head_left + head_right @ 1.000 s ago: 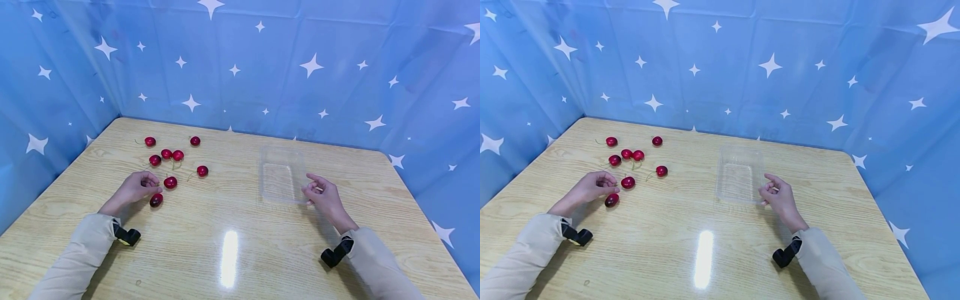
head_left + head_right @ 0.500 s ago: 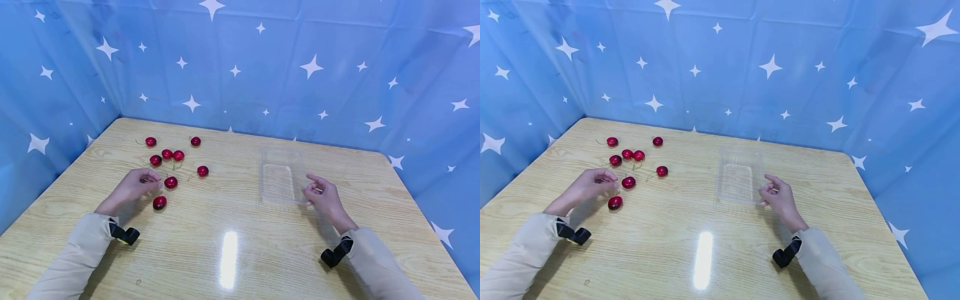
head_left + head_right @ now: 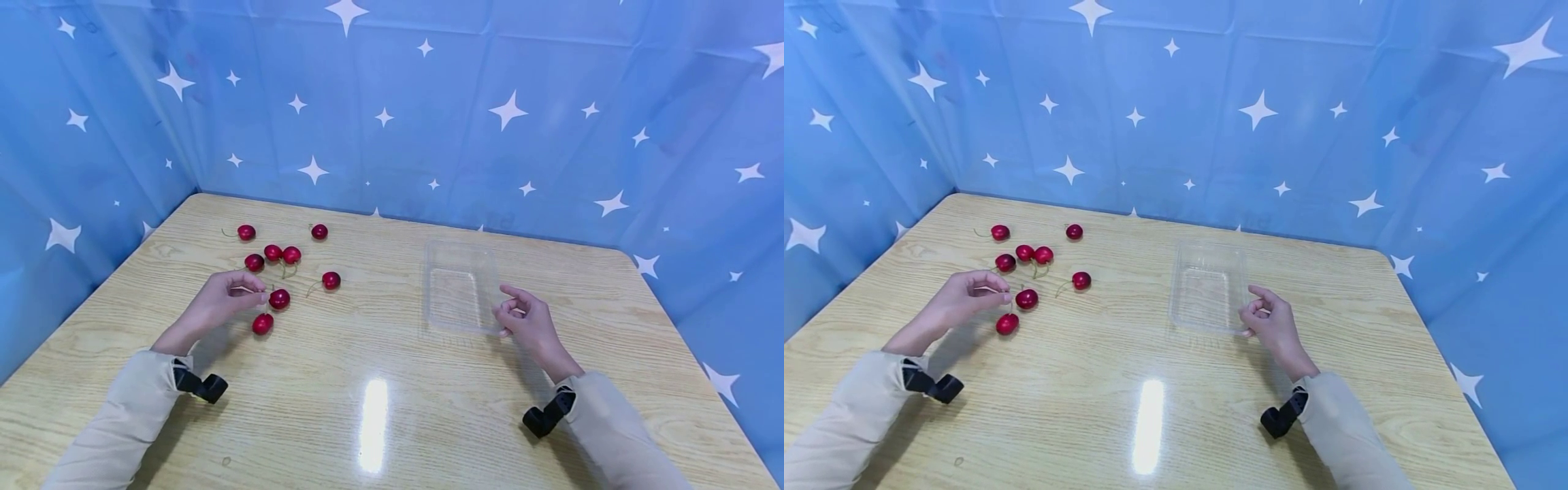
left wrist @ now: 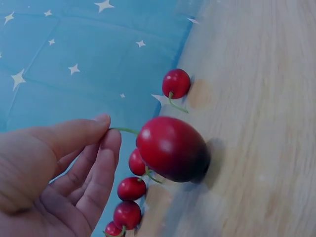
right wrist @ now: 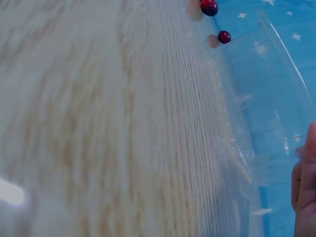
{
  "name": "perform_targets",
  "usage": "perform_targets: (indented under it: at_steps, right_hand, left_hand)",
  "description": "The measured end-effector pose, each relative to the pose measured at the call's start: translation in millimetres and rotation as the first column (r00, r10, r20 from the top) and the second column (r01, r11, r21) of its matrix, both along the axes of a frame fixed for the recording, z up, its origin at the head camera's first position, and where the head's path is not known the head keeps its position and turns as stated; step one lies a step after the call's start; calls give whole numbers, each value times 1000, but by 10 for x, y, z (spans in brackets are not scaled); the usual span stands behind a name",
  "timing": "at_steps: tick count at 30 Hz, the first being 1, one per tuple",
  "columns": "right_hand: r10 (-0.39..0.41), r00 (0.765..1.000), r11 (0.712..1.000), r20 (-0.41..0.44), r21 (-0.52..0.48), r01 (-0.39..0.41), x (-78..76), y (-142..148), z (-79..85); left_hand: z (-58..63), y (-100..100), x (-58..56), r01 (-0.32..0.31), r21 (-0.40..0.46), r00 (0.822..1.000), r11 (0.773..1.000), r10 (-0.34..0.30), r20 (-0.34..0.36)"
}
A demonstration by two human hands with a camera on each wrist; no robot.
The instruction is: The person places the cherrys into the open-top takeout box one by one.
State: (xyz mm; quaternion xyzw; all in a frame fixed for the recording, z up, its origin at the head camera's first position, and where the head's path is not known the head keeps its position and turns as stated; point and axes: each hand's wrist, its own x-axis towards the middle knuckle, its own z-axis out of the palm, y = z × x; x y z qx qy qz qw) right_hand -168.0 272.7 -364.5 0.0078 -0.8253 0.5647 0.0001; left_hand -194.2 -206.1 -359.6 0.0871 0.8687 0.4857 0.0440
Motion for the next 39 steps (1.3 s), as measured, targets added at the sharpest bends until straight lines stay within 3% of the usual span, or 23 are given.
perform_targets:
  at_steps: [11, 18, 24, 30, 34, 39]
  right_hand:
    - [7, 1000, 1000, 1, -16, -7, 1, -3, -8]
    - [7, 1000, 1000, -2, -11, -7, -4, -9, 0]
    - [13, 1000, 1000, -4, -7, -13, -8, -3, -8]
    - [14, 1000, 1000, -4, -14, -14, -13, 0, -12]
    - [15, 1000, 1000, -7, -15, -15, -15, 2, -10]
    - [20, 1000, 1000, -11, -13, -21, -15, 0, 1]
  left_hand:
    - [167, 81, 50, 43, 67, 998, 997, -46, 42]
    - [157, 197, 16, 67, 117, 996, 991, -74, 57]
    - [139, 339, -25, 93, 122, 993, 988, -101, 65]
    - [217, 505, -76, 130, 86, 991, 988, -131, 9]
    - [260, 639, -111, 159, 81, 987, 984, -160, 8]
    - [290, 848, -137, 205, 144, 977, 968, -212, 33]
